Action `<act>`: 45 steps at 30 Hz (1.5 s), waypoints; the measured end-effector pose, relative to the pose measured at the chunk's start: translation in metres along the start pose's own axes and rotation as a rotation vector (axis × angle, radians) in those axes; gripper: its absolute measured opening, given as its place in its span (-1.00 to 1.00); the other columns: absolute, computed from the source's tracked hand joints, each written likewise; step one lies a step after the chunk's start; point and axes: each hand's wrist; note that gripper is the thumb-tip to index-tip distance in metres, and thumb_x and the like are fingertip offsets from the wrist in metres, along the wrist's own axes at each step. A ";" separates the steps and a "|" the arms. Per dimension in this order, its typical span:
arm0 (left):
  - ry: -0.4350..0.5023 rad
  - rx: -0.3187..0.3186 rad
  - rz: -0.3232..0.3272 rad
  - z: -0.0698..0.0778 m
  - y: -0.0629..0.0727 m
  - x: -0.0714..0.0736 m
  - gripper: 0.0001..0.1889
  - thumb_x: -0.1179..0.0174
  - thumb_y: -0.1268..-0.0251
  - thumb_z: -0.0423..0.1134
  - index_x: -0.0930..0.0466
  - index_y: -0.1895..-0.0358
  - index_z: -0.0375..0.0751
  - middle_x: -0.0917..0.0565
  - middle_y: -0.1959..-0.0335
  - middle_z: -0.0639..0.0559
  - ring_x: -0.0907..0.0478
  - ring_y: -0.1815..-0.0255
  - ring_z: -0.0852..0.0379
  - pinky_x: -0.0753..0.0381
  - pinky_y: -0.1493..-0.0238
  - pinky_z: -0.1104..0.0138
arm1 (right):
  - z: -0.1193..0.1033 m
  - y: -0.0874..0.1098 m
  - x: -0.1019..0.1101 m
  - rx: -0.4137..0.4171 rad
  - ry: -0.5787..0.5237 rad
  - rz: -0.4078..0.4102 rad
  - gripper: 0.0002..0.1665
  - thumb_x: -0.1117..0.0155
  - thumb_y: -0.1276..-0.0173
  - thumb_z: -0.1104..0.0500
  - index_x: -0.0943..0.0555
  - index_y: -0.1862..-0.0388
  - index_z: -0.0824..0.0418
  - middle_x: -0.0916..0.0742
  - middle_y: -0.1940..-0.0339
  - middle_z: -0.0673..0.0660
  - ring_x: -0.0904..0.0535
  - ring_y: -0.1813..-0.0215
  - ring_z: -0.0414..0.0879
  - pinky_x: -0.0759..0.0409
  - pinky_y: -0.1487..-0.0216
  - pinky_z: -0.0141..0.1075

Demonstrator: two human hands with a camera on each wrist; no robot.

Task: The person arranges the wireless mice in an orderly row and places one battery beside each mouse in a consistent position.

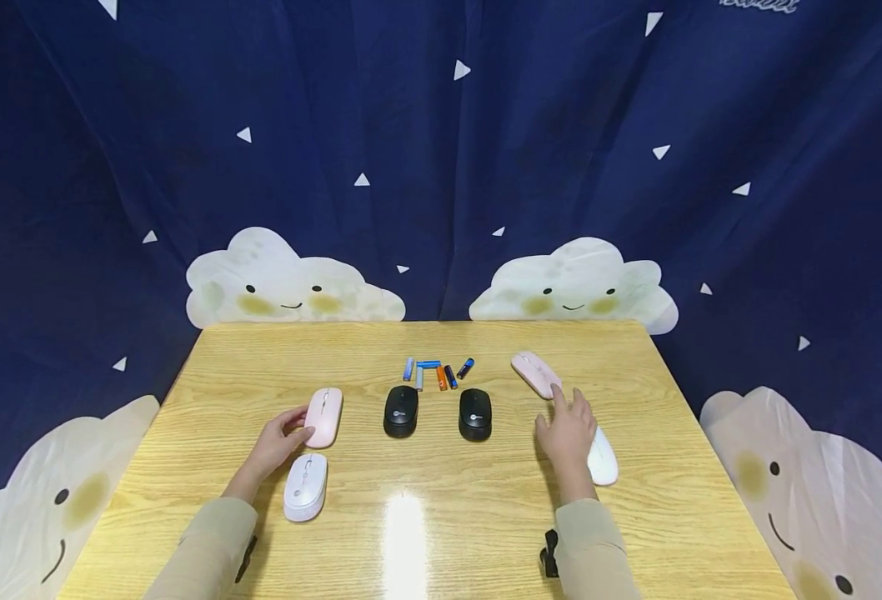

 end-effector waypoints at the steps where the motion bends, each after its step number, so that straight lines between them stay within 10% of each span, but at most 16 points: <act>1: 0.000 -0.003 0.000 0.000 0.000 0.000 -0.49 -0.18 -0.17 -0.39 -0.32 -0.21 -0.45 -0.53 0.01 -0.30 -0.44 -0.07 -0.13 -0.42 -0.11 0.19 | 0.005 0.002 0.003 -0.038 -0.002 -0.021 -0.23 -0.11 -0.20 0.12 -0.12 -0.37 0.20 -0.08 -0.35 0.50 0.05 -0.33 0.44 0.08 -0.23 0.30; 17: -0.018 0.016 -0.004 -0.004 -0.004 -0.002 -0.49 -0.16 -0.20 -0.35 -0.32 -0.22 -0.41 -0.52 -0.01 -0.28 -0.42 -0.09 -0.11 -0.37 -0.16 0.11 | 0.046 0.020 0.032 -0.289 -0.049 -0.259 -0.10 -0.14 -0.19 -0.03 -0.07 -0.31 0.50 -0.19 -0.13 0.62 -0.15 -0.11 0.50 -0.35 0.06 0.28; 45: -0.024 0.020 -0.004 -0.005 -0.004 -0.001 -0.49 -0.16 -0.20 -0.35 -0.32 -0.22 -0.41 -0.52 -0.02 -0.28 -0.42 -0.09 -0.11 -0.35 -0.18 0.10 | 0.049 0.019 0.025 -0.334 -0.057 -0.192 -0.15 -0.22 -0.10 0.05 -0.17 -0.26 0.47 -0.28 0.00 0.59 -0.22 -0.05 0.48 -0.36 0.09 0.24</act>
Point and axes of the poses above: each hand's wrist, its own y-axis away from the middle knuckle, its own x-axis out of the back of the hand, z = x × y
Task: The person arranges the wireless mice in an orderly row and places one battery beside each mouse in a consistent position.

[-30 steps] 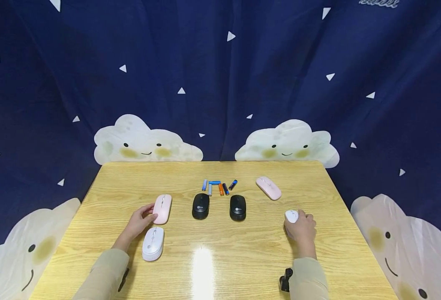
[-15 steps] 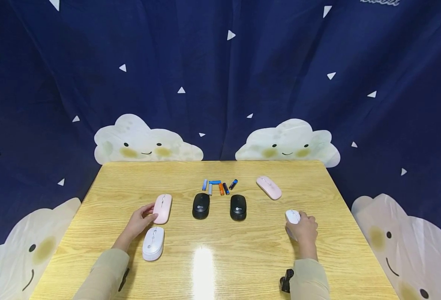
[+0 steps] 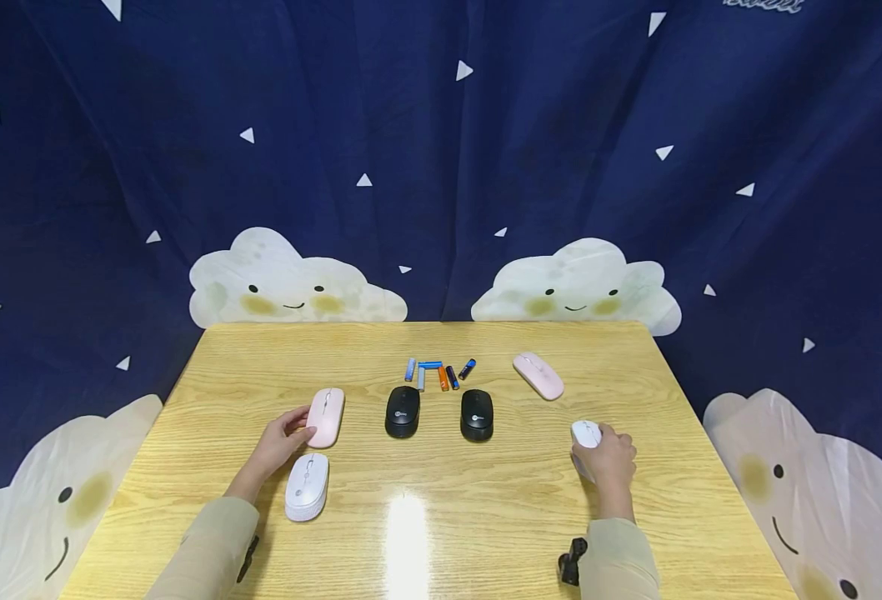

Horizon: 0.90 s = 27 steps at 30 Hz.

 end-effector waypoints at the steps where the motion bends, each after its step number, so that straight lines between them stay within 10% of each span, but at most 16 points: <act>1: 0.000 0.001 0.000 0.000 0.000 0.000 -0.49 -0.16 -0.20 -0.35 -0.32 -0.22 -0.41 -0.52 -0.02 -0.28 -0.42 -0.09 -0.12 -0.34 -0.19 0.10 | 0.000 0.000 0.000 -0.001 -0.003 0.005 -0.15 -0.22 -0.10 0.05 -0.17 -0.26 0.47 -0.28 0.00 0.59 -0.22 -0.05 0.48 -0.36 0.08 0.24; 13: 0.008 -0.007 -0.005 0.001 0.001 0.000 -0.49 -0.16 -0.20 -0.35 -0.30 -0.23 -0.43 -0.50 -0.04 -0.30 -0.42 -0.10 -0.13 -0.35 -0.18 0.10 | -0.029 0.008 0.001 0.024 -0.074 0.081 -0.18 -0.21 -0.08 0.06 -0.23 -0.24 0.49 -0.34 0.02 0.58 -0.27 -0.03 0.46 -0.40 0.10 0.19; 27: 0.028 -0.011 -0.006 0.003 0.002 0.001 -0.49 -0.17 -0.19 -0.36 -0.32 -0.21 -0.43 -0.50 -0.02 -0.31 -0.41 -0.09 -0.14 -0.32 -0.21 0.07 | -0.112 0.044 -0.026 0.140 -0.063 0.111 -0.19 -0.30 0.04 -0.02 -0.38 -0.12 0.46 -0.52 0.17 0.50 -0.48 0.19 0.30 -0.51 0.28 -0.01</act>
Point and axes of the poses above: each hand's wrist, its own y-axis away from the middle knuckle, its own x-axis out of the back of the hand, z = x × y
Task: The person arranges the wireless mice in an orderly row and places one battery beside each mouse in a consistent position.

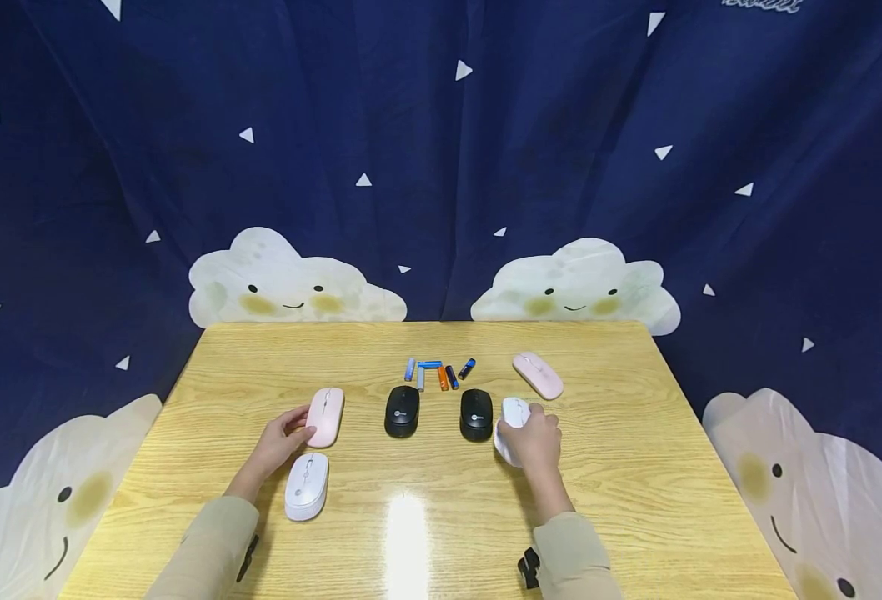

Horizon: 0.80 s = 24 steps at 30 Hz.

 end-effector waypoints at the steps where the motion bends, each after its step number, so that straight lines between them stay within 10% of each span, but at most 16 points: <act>1: -0.002 -0.002 0.000 0.000 0.000 0.000 -0.49 -0.16 -0.19 -0.36 -0.32 -0.21 -0.43 -0.50 -0.02 -0.31 -0.41 -0.09 -0.14 -0.32 -0.20 0.07 | -0.005 0.001 -0.004 0.006 -0.003 -0.011 -0.19 -0.30 0.05 -0.03 -0.38 -0.12 0.45 -0.53 0.18 0.49 -0.49 0.20 0.28 -0.52 0.28 -0.02; 24: 0.006 -0.036 0.005 0.000 0.001 0.000 -0.49 -0.17 -0.19 -0.37 -0.31 -0.20 -0.47 -0.50 -0.02 -0.33 -0.42 -0.08 -0.16 -0.35 -0.17 0.08 | -0.091 0.056 -0.074 0.191 -0.009 -0.187 -0.22 -0.39 0.09 -0.10 -0.47 -0.02 0.38 -0.54 0.30 0.30 -0.50 0.34 0.08 -0.54 0.46 -0.18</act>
Point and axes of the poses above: each hand's wrist, its own y-axis away from the middle knuckle, its own x-axis out of the back of the hand, z = x × y
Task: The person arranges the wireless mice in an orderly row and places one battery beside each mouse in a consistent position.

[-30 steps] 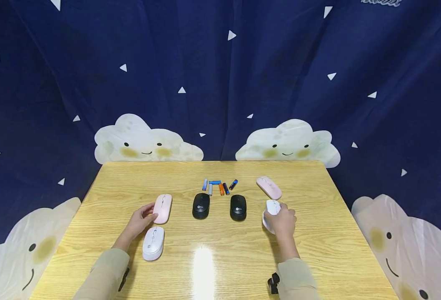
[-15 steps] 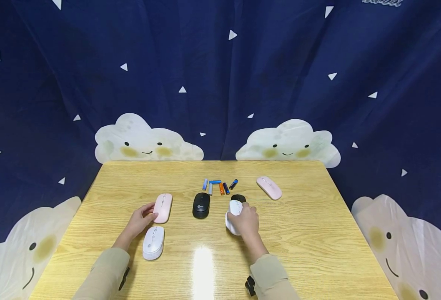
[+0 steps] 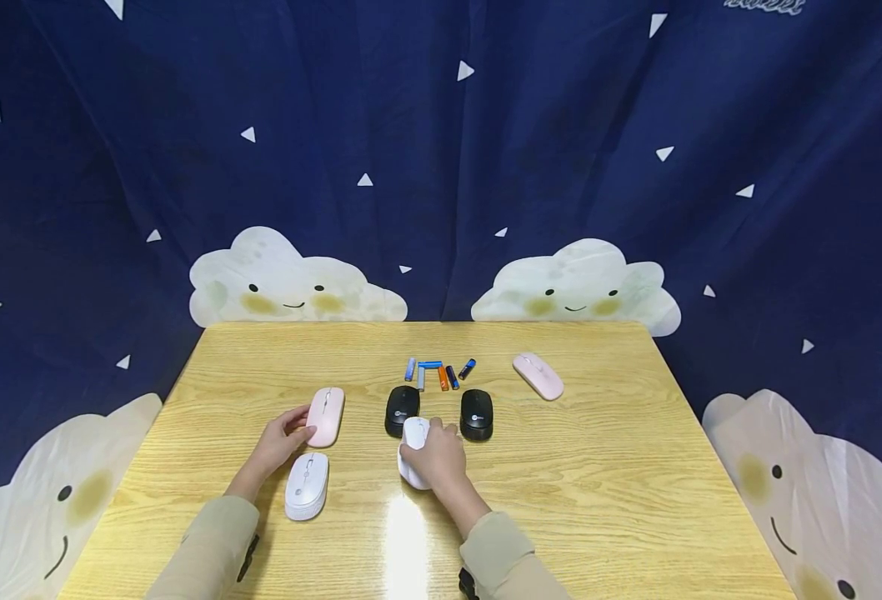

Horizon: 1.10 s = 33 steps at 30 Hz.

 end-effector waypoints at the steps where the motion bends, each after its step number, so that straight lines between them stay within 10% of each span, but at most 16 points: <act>1: 0.001 -0.001 0.000 0.000 0.000 0.000 -0.49 -0.17 -0.19 -0.37 -0.31 -0.20 -0.47 -0.50 -0.02 -0.33 -0.42 -0.08 -0.16 -0.35 -0.17 0.08 | -0.002 0.002 -0.002 0.006 0.003 -0.004 -0.22 -0.39 0.09 -0.11 -0.47 -0.02 0.38 -0.54 0.31 0.29 -0.50 0.34 0.08 -0.54 0.46 -0.19; 33: -0.006 0.043 0.007 -0.003 -0.002 -0.001 -0.49 -0.17 -0.19 -0.35 -0.32 -0.22 -0.41 -0.50 -0.04 -0.29 -0.41 -0.09 -0.12 -0.36 -0.17 0.11 | -0.014 0.011 -0.049 0.026 0.140 -0.003 0.01 -0.44 0.15 -0.22 -0.39 -0.08 0.49 -0.51 0.23 0.43 -0.52 0.27 0.20 -0.56 0.38 -0.07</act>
Point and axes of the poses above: each hand's wrist, its own y-axis away from the middle knuckle, its own x-axis out of the back of the hand, z = x × y
